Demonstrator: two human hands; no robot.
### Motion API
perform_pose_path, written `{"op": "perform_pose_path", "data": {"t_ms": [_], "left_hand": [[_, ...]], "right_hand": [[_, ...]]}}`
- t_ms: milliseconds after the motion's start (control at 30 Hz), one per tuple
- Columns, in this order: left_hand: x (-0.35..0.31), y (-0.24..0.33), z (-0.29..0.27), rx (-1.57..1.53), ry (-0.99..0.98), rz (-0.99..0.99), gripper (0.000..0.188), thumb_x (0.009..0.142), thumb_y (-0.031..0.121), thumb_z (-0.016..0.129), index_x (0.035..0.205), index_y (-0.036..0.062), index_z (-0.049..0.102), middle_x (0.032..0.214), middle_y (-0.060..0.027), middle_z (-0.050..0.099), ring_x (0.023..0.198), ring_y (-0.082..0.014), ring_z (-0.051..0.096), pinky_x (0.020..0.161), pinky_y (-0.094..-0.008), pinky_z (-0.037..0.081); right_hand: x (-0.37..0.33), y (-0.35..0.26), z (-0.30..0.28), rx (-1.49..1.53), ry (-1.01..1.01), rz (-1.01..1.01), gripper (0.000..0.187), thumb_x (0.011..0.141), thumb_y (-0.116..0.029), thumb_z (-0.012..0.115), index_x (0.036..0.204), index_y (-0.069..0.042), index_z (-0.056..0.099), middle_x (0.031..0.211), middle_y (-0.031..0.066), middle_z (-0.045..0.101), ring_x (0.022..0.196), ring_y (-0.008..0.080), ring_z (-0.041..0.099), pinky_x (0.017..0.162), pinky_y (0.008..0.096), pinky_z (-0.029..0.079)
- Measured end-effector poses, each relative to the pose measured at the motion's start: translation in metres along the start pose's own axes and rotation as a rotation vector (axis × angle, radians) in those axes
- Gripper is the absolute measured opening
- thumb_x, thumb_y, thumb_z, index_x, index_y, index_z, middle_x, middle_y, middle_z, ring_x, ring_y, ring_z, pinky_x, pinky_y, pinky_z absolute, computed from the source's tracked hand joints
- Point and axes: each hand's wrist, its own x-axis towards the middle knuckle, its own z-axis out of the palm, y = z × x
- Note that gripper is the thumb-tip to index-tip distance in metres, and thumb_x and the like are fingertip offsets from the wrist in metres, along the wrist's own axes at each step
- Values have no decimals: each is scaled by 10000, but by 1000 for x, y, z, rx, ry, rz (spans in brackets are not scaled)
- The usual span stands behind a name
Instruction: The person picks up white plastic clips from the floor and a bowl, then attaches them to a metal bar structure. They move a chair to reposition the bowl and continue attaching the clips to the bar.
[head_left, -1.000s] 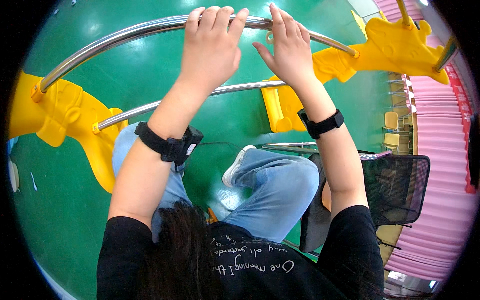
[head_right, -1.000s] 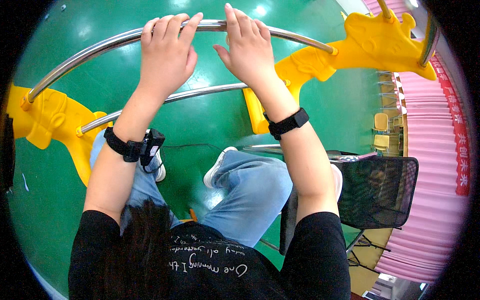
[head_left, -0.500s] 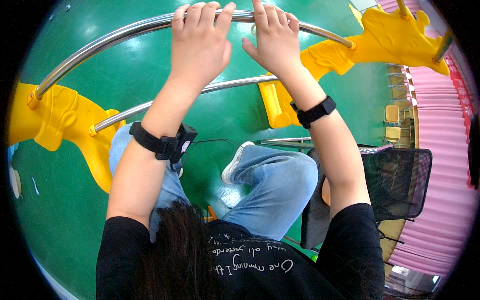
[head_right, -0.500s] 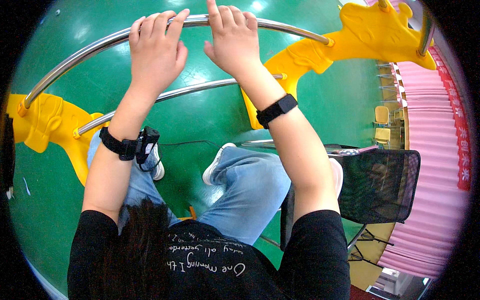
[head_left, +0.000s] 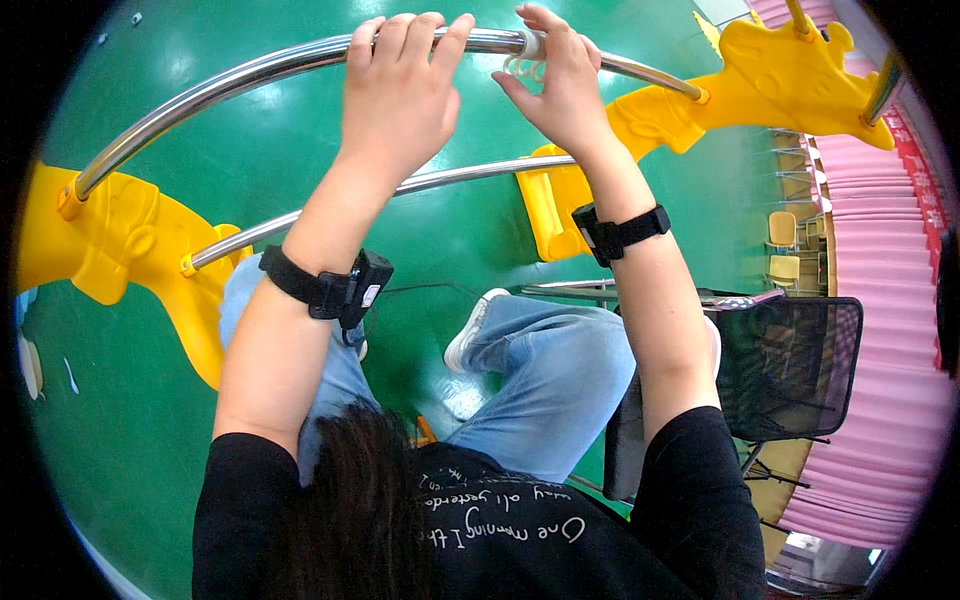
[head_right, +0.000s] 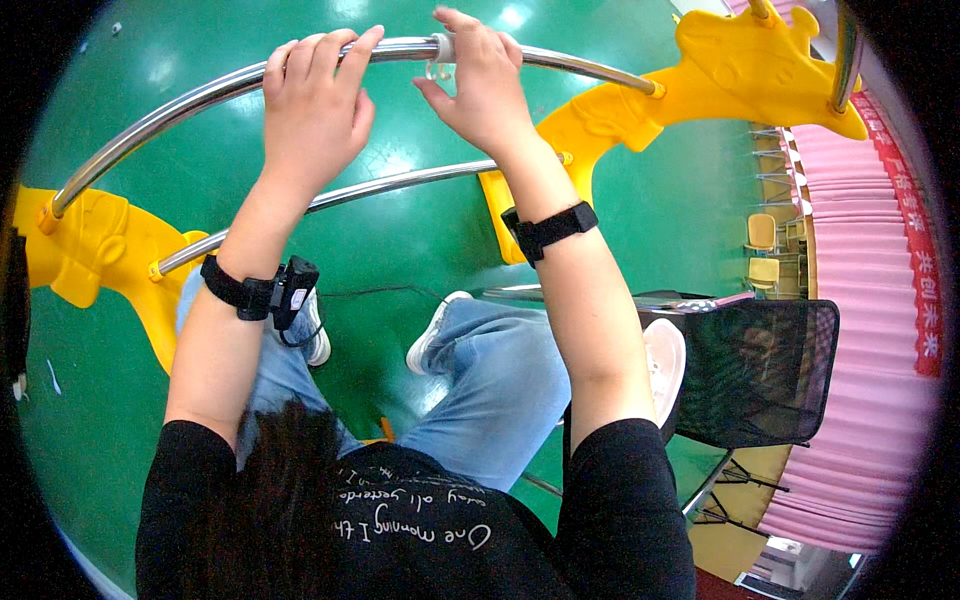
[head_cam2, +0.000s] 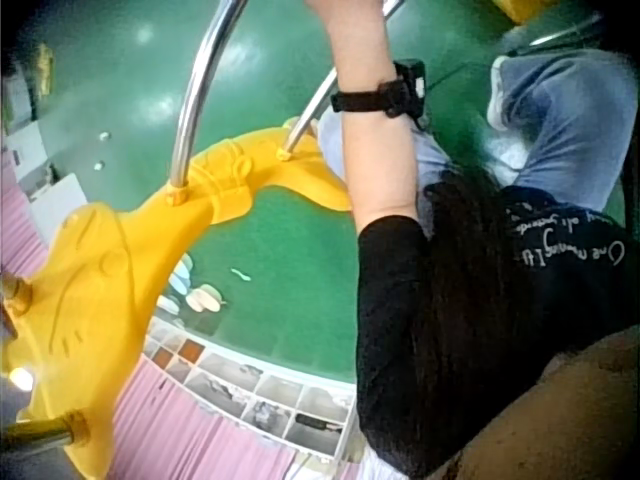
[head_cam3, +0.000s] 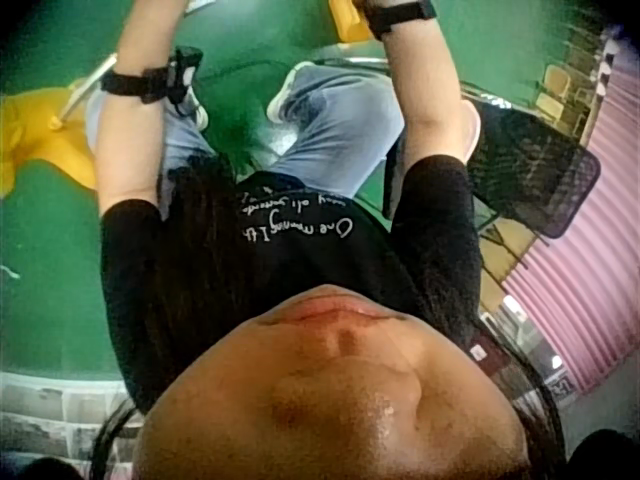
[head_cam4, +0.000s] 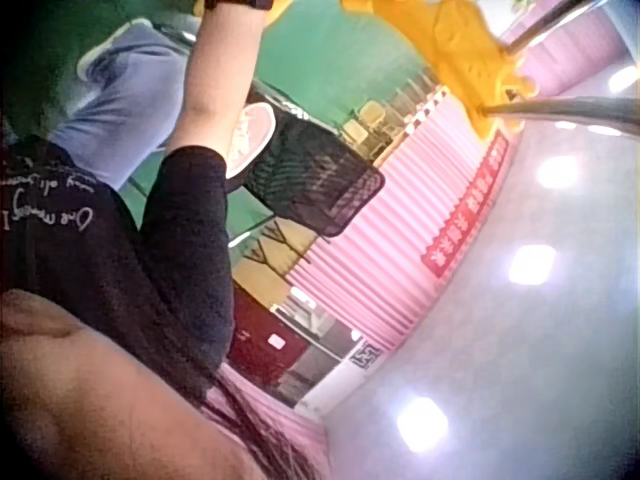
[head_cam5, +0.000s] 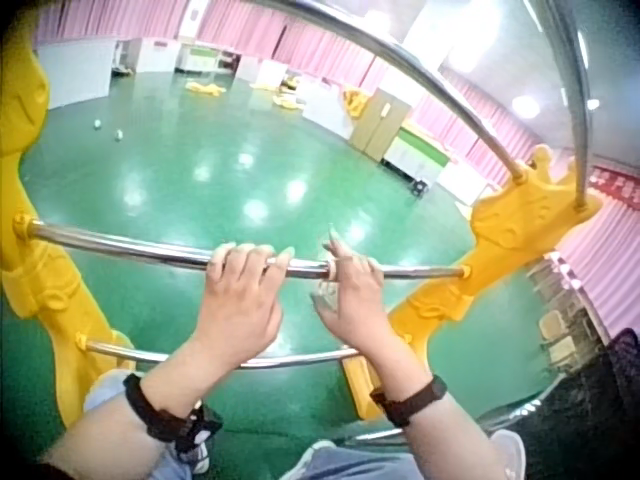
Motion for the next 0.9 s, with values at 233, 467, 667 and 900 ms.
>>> {"op": "perform_pose_path", "data": {"t_ms": [233, 467, 667, 900], "left_hand": [[-1, -1, -1, -9, -2, 0, 542, 695, 124, 582, 1225, 155, 472, 1092, -36, 497, 1066, -199, 444, 967, -391, 274], [0, 0, 0, -29, -7, -4, 541, 692, 123, 585, 1221, 153, 477, 1090, -34, 497, 1064, -197, 440, 967, -390, 271], [1, -1, -1, -28, -11, 3, 542, 692, 130, 582, 1223, 146, 476, 1092, -34, 493, 1066, -200, 437, 972, -394, 268], [3, 0, -7, -37, -61, 1, 568, 694, 149, 584, 1247, 154, 454, 1109, -58, 483, 1078, -219, 431, 974, -417, 279]], "right_hand": [[-1, 6, 9, -21, 67, -42, 565, 648, -271, 765, 1111, -107, 484, 1011, 55, 573, 1002, 253, 518, 904, 375, 326], [-3, 9, 22, -106, 142, -25, 480, 666, -197, 733, 1073, -108, 495, 946, 51, 569, 969, 241, 513, 851, 373, 337], [-2, 4, 7, -77, 2, -25, 568, 692, -161, 710, 1189, -86, 445, 1140, 94, 531, 1104, 279, 470, 950, 380, 327], [-64, -5, -97, 131, -152, 177, 567, 730, -109, 688, 1233, -40, 435, 1327, 159, 401, 1230, 320, 380, 1021, 379, 306]]}}
